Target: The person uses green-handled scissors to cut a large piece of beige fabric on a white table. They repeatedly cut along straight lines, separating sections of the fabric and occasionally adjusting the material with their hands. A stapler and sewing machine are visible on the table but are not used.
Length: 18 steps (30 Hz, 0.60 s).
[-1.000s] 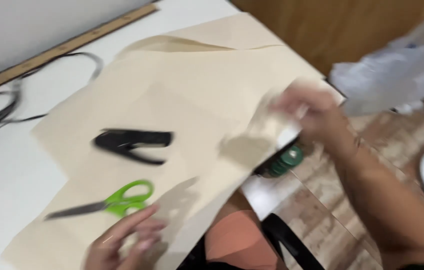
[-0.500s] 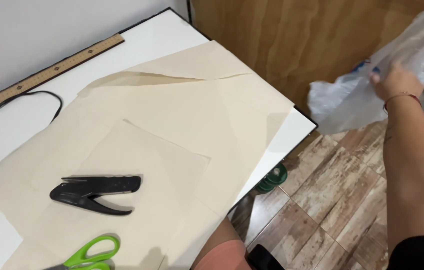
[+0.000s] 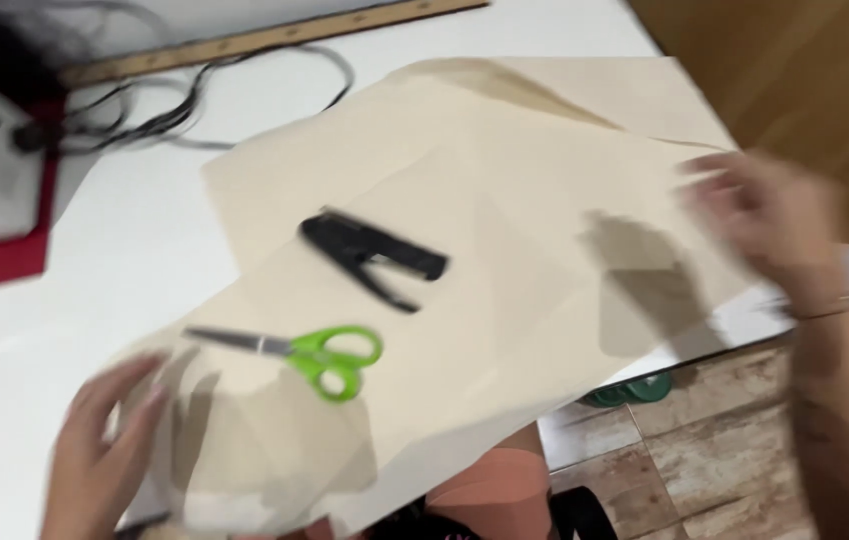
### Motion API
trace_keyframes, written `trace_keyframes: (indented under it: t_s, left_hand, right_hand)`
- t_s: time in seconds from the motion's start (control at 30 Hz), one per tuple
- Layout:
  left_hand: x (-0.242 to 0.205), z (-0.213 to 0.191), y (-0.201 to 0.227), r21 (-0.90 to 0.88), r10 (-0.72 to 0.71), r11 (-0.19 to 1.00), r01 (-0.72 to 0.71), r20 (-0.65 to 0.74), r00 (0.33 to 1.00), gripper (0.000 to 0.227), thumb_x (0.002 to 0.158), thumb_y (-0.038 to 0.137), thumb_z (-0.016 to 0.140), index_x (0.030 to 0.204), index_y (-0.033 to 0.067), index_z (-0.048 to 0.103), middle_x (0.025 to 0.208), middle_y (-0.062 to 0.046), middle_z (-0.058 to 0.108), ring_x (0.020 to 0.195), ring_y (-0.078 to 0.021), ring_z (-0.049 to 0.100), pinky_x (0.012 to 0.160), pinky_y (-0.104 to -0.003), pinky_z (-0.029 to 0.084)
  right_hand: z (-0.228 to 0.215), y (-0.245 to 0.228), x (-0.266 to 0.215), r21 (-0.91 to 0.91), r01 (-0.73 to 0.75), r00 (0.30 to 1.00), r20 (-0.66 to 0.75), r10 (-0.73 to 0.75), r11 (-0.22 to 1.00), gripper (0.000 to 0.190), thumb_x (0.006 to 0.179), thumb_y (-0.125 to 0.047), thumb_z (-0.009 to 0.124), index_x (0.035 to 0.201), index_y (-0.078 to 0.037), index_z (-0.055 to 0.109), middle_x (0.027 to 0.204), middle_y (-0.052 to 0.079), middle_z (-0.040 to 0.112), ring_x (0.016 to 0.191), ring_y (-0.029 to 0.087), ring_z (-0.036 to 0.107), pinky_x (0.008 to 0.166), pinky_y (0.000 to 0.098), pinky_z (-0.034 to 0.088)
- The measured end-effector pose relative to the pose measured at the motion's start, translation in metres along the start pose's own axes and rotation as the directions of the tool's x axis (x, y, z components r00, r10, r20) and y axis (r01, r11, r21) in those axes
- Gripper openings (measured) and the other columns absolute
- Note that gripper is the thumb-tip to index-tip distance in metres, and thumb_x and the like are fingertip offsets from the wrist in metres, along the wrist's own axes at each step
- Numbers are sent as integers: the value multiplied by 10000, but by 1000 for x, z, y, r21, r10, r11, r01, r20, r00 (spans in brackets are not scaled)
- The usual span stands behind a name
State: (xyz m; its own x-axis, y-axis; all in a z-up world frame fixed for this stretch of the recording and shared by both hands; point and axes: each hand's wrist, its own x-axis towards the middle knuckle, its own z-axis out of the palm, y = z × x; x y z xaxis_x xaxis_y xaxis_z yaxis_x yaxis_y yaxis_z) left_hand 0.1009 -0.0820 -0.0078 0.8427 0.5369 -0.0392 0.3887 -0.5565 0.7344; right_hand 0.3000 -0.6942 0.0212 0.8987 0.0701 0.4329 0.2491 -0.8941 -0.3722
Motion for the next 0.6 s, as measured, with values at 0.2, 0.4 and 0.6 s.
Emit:
trace_keyframes:
  t_s: [0.2,0.4,0.6]
  left_hand:
    - [39,16,17,171,193,958,-231,213,958,387,1027,203,565,1386,77,637,1448,-271,540,1380,-484,485,1193,-599,338]
    - [86,40,5,179,275,935,-307,184,944,337,1053,347,584,1321,178,701,1221,-109,687,1203,-322,630,1073,-460,475]
    - [103,57,9,186,344,908,-376,181,921,284,999,352,668,1166,140,755,955,-104,701,934,-278,691,868,-404,566]
  right_hand:
    - [98,-226,6,477,295,761,407,-505,828,618,849,-265,773,1420,-124,585,1335,221,621,1161,441,659,981,556,554]
    - [175,-272,7,190,397,748,499,-436,898,902,787,-396,803,1570,-269,371,1605,106,337,1296,447,566,1077,582,485]
    - [158,-206,30,328,341,879,221,-423,881,835,672,-151,851,1442,-15,557,1392,326,540,1428,544,382,1194,567,318]
